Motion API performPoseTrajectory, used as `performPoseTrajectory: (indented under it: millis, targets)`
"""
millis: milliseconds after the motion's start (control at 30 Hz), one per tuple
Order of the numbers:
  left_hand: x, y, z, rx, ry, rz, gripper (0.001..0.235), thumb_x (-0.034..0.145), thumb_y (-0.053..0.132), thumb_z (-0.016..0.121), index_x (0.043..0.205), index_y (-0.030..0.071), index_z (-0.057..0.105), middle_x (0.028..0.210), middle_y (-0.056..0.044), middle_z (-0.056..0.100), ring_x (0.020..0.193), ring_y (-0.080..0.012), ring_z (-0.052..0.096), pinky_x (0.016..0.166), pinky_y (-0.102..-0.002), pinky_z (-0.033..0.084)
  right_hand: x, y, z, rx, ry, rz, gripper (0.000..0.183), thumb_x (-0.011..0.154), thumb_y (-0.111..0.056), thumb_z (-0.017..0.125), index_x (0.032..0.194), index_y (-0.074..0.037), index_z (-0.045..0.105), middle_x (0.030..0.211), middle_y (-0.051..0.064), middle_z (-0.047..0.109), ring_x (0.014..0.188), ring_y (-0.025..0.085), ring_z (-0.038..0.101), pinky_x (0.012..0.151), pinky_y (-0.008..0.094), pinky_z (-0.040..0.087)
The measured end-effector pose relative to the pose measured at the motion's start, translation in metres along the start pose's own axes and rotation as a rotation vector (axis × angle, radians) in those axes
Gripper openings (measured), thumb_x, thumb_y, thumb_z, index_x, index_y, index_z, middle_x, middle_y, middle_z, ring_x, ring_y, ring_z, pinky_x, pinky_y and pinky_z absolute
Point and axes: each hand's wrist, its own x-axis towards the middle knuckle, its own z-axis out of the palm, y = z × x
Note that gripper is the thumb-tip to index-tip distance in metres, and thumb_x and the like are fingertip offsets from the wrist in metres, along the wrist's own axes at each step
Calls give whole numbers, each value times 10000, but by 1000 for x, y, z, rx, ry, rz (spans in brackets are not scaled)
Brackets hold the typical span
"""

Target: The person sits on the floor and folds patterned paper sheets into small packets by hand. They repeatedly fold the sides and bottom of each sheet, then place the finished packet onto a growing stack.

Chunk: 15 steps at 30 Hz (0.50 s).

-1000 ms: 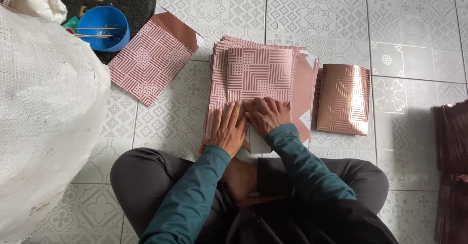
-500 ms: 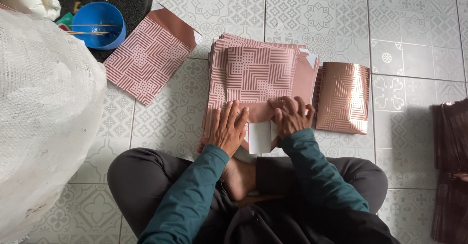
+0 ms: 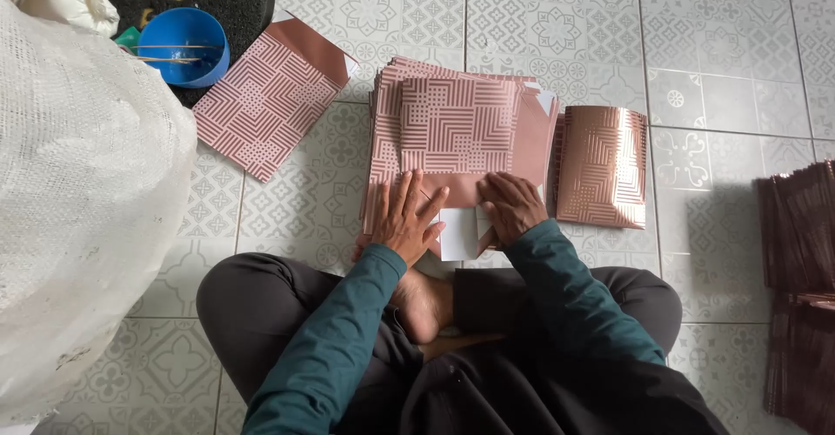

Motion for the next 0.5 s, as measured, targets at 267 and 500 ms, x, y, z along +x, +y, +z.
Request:
performPoseTrajectory:
  millis: [267, 500]
  targets:
    - [-5, -7, 14, -24, -5, 51, 609, 1042, 585, 353, 1610, 383, 269, 1664, -227, 226, 1551, -415, 179, 1183, -701, 133, -10, 5, -1, 38, -58, -89, 511, 992, -400, 552, 1500, -358, 539, 1553, 111, 500, 1453, 345, 431, 1161, 489, 355]
    - [-13, -23, -4, -62, -104, 215, 1073, 718, 889, 541, 1620, 412, 210, 1704, -224, 92, 1572, -442, 37, 1172, -733, 42, -15, 0, -27, 142, -245, -127, 909, 655, -739, 723, 1493, -477, 488, 1686, 117, 289, 1548, 360, 224, 1241, 532, 171]
